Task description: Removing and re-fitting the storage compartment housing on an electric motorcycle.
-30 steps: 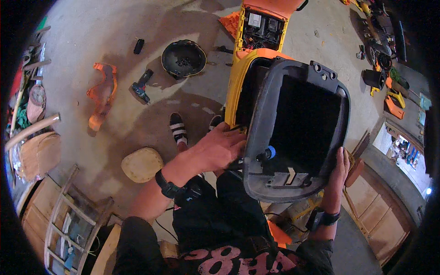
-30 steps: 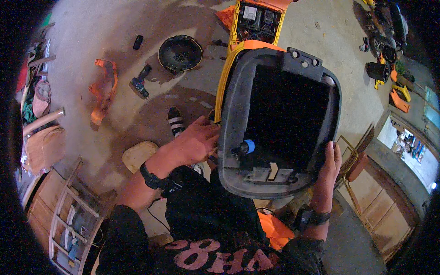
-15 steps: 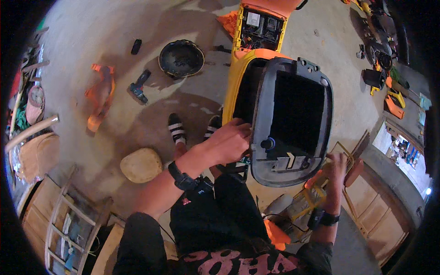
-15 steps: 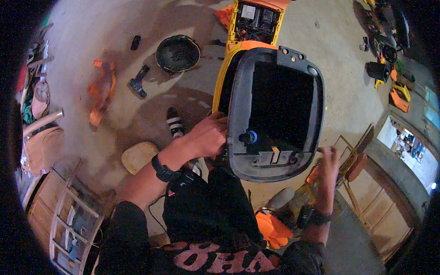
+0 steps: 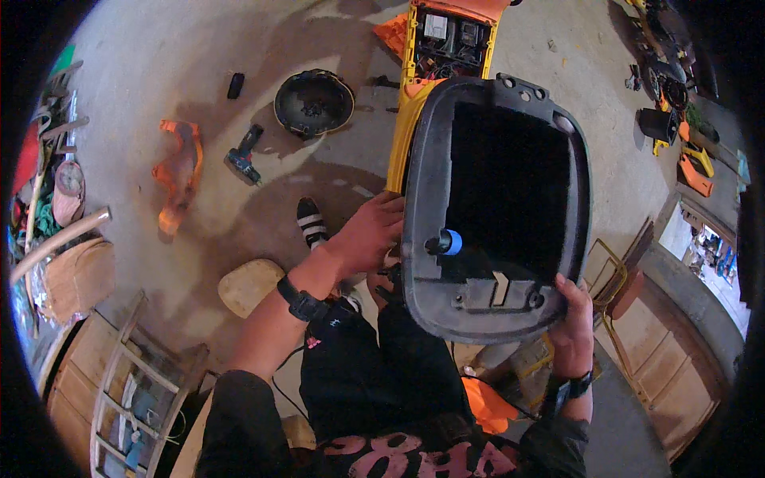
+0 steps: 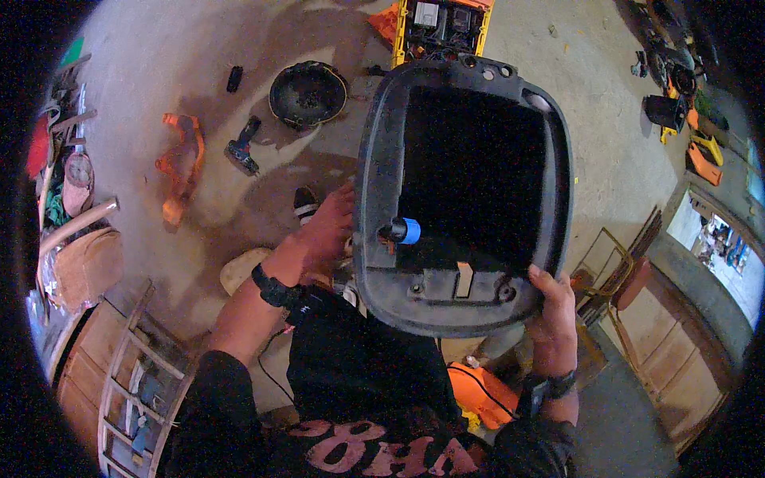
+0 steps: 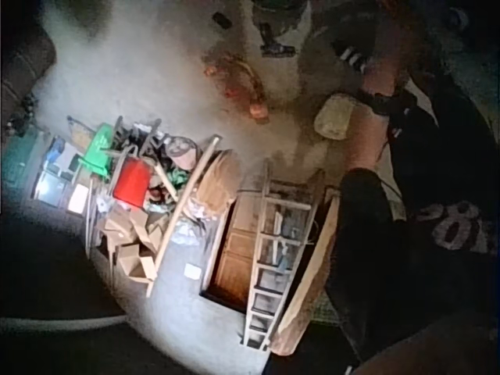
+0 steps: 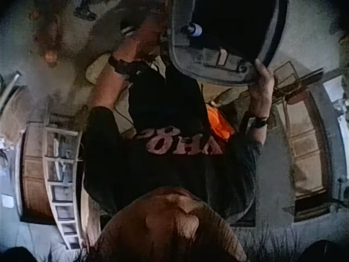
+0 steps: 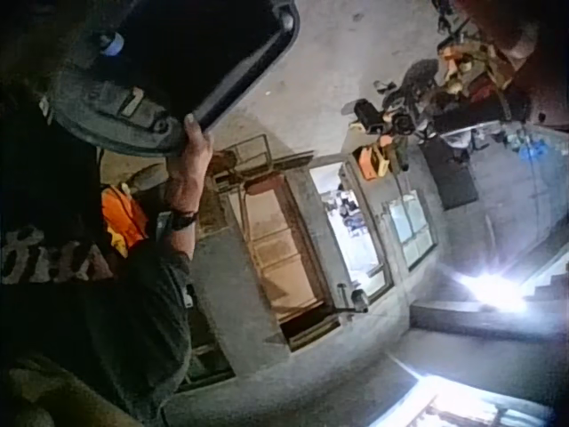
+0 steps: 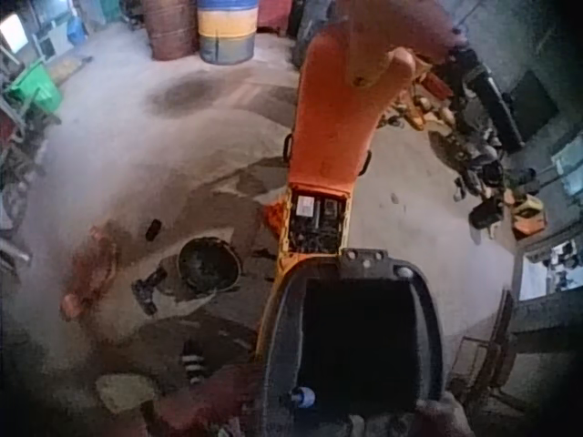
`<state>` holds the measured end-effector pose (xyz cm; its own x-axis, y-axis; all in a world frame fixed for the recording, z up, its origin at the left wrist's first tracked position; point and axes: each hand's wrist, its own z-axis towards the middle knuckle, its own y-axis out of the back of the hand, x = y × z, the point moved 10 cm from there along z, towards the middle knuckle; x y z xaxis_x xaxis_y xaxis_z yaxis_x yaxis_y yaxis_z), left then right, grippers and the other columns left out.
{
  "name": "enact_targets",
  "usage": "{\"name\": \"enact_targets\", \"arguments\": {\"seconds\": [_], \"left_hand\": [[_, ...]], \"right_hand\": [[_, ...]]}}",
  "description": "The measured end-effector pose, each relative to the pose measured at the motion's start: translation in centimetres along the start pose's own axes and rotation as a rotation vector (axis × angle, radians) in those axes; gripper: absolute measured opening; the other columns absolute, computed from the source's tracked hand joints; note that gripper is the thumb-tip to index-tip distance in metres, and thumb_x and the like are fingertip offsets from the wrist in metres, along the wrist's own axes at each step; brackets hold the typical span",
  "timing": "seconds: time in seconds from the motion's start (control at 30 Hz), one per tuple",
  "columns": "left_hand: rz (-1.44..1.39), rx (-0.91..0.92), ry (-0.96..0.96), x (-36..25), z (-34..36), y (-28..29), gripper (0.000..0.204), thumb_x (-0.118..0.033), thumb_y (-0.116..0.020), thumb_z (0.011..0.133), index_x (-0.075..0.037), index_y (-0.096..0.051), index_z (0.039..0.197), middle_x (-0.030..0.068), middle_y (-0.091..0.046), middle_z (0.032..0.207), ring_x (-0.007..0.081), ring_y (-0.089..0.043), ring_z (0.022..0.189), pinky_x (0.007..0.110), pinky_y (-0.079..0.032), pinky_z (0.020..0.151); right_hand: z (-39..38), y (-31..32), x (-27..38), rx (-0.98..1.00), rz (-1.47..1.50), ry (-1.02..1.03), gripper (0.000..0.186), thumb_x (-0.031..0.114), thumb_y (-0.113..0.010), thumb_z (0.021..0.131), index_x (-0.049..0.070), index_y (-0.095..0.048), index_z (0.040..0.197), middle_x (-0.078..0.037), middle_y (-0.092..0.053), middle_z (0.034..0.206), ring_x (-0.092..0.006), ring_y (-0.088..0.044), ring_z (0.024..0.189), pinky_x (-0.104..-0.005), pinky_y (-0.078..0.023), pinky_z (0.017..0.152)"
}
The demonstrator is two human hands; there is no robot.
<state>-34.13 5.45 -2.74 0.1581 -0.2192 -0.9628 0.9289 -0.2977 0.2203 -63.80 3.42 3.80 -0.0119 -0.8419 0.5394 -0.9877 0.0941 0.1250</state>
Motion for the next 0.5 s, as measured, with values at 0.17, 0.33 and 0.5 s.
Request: {"name": "enact_targets", "arguments": {"seconds": [0.17,0.33,0.5], "left_hand": [[0.058,-0.148,-0.076,-2.3,-0.3,1.1,0.054,-0.006,-0.071,0.058,-0.003,-0.052,0.109,0.0118,-0.057,0.11,0.0299,-0.054,0.102,0.039,-0.046,0.085],[-0.759,-0.74,0.345,4.2,-6.7,2.2,0.024,-0.019,-0.052,0.087,-0.003,-0.051,0.105,0.0068,-0.06,0.1,0.0214,-0.058,0.096,0.034,-0.047,0.085],[-0.993,-1.278,0.924,13.2,-18.6,1.2,0.033,-0.041,-0.052,0.092,-0.008,-0.056,0.095,0.0076,-0.061,0.095,0.0187,-0.059,0.082,0.033,-0.045,0.072]], "right_hand": [[-3.2,0.6,1.8,-0.079,-0.025,0.091,0.038,0.017,-0.064,0.074,0.002,-0.054,0.108,-0.006,-0.061,0.093,-0.0195,-0.06,0.08,-0.0336,-0.051,0.07],[-7.2,7.5,3.1,-0.266,-0.017,0.271,0.035,0.02,-0.059,0.08,0.001,-0.056,0.108,-0.009,-0.061,0.097,-0.0211,-0.06,0.084,-0.0378,-0.05,0.074],[-10.7,10.0,6.3,-0.417,-0.165,0.494,0.033,0.022,-0.055,0.084,0.001,-0.056,0.11,-0.009,-0.061,0.098,-0.0213,-0.059,0.087,-0.036,-0.048,0.077]]}}
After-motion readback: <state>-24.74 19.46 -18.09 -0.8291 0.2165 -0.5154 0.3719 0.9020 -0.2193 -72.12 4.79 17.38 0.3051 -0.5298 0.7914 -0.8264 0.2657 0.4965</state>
